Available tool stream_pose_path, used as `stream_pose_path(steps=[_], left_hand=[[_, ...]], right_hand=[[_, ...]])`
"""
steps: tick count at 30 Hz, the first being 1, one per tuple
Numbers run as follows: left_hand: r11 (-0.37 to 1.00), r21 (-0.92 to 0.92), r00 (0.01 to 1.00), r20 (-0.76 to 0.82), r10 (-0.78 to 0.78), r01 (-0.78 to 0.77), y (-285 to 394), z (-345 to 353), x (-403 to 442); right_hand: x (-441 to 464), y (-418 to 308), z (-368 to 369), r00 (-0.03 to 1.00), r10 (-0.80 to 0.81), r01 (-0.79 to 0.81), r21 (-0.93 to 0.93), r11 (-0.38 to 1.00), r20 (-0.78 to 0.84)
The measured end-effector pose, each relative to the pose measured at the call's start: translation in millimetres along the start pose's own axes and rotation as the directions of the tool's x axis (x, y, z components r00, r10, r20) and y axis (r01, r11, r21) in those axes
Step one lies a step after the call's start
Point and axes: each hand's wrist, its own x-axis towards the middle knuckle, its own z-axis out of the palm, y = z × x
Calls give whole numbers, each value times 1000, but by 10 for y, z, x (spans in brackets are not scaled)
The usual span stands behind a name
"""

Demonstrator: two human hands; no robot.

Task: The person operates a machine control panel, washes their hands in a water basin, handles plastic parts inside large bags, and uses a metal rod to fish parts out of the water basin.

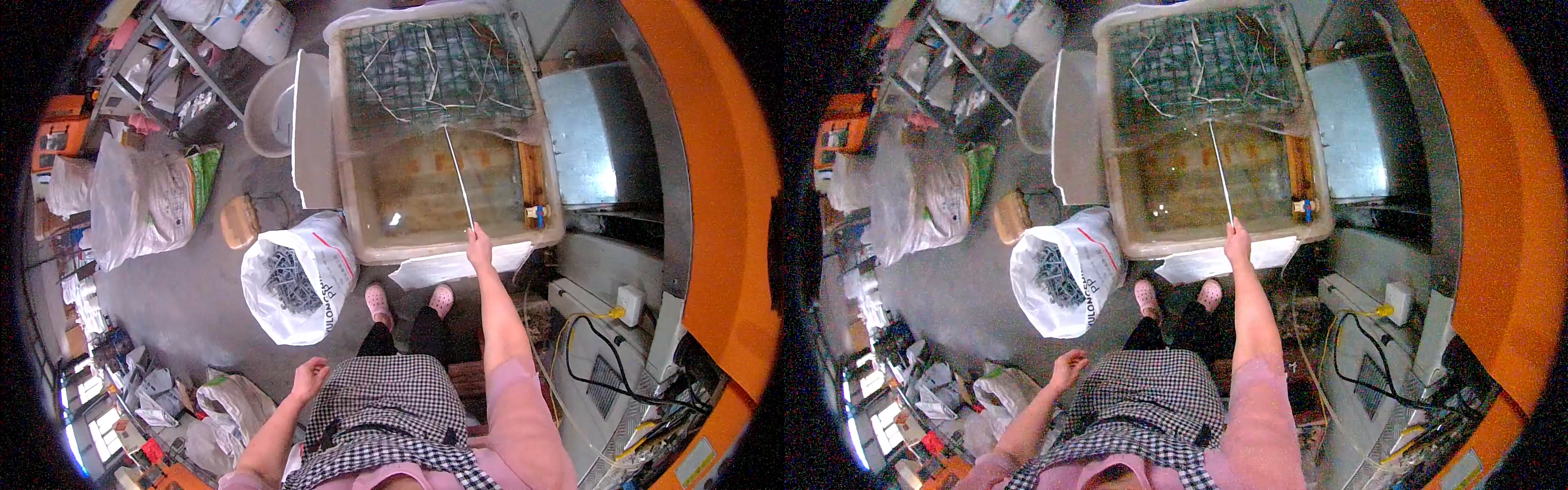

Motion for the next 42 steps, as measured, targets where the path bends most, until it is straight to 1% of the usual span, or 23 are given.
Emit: stream_pose_path(steps=[3, 9, 11, 14, 16, 18, 19, 20, 22, 23, 24, 26, 28, 30, 32, 33, 34, 35, 36, 38, 39, 41, 42], left_hand=[[999, -18, 999, -8, 41, -41, -13, -17, -15], [1000, -19, 1000, -7, 21, -21, 147, -124, -98], [994, 110, 1000, -3, -3, 3, 76, -177, -113], [976, 174, 987, -58, 147, -135, 25, -260, -189], [976, 165, 986, -55, 154, -143, 75, -336, -277], [976, 153, 984, -59, 167, -156, 83, -417, -346], [986, 113, 991, -48, 125, -119, 23, -439, -350], [994, 73, 996, -36, 86, -83, -29, -464, -346], [997, 32, 997, -32, 65, -64, -155, -501, -297], [1000, -3, 1000, -11, 25, -25, -193, -524, -299], [999, -12, 999, -23, 42, -42, -207, -557, -325], [996, -52, 997, -44, 63, -66, -247, -629, -397], [991, -100, 994, -81, 77, -85, -408, -672, -402], [984, -149, 990, -117, 84, -101, -667, -684, -377], [960, -246, 981, -170, 95, -136, -943, -661, -344], [956, -260, 980, -177, 94, -138, -1007, -673, -403], [953, -295, 980, -197, 10, -69, -1075, -683, -471], [943, -332, 974, -212, -75, 0, -1132, -692, -542], [938, -346, 973, -217, -81, 1, -1360, -633, -488], [817, -577, 969, -207, -134, -10, -1864, -486, -424], [810, -587, 968, -206, -142, -7, -2001, -444, -502], [721, -683, 959, -108, -261, 120, -2192, -400, -617], [717, -687, 958, -106, -265, 122, -2196, -411, -751]], right_hand=[[-63, -16, -79, 994, 76, -80, 49, 996, 73], [-750, -63, -501, 991, 72, -76, 30, 997, 112], [-1071, -96, -675, 984, 118, -117, -11, 993, 130], [-1585, -154, -975, 987, 98, -101, 20, 995, 126], [-1890, -222, -1177, 985, 109, -101, -63, 993, 133], [-2145, -450, -1398, 969, 177, -184, 24, 983, 174], [-2232, -313, -1346, 988, 77, -56, -157, 986, 133], [-2262, -198, -1300, 991, 59, -39, -155, 987, 120], [-2258, -94, -1241, 901, 134, -187, 90, 978, 412], [-2306, -571, -1435, 812, 297, -469, 258, 845, 502], [-2266, -711, -1472, 824, 282, -449, 263, 854, 492], [-2244, -926, -1503, 748, 296, -465, 151, 873, 594], [-2208, -1268, -1556, 730, 354, -448, 18, 894, 585], [-2022, -1222, -1395, 747, 236, -58, -293, 954, 621], [-1922, -1208, -1263, 781, 235, 10, -388, 922, 579], [-1915, -1355, -1268, 821, 227, 96, -519, 849, 523], [-1933, -1485, -1272, 859, 205, 171, -639, 750, 470], [-1853, -1325, -1108, 928, 142, 130, -654, 745, 346], [-1857, -1409, -1120, 927, 132, 144, -659, 738, 351], [-1802, -1618, -1138, 842, 282, 166, -717, 677, 461], [-1767, -1717, -1142, 758, 413, 141, -745, 652, 505], [-1815, -1818, -1101, 794, 367, 166, -753, 637, 485], [-1816, -1801, -1070, 826, 324, 178, -758, 628, 462]])
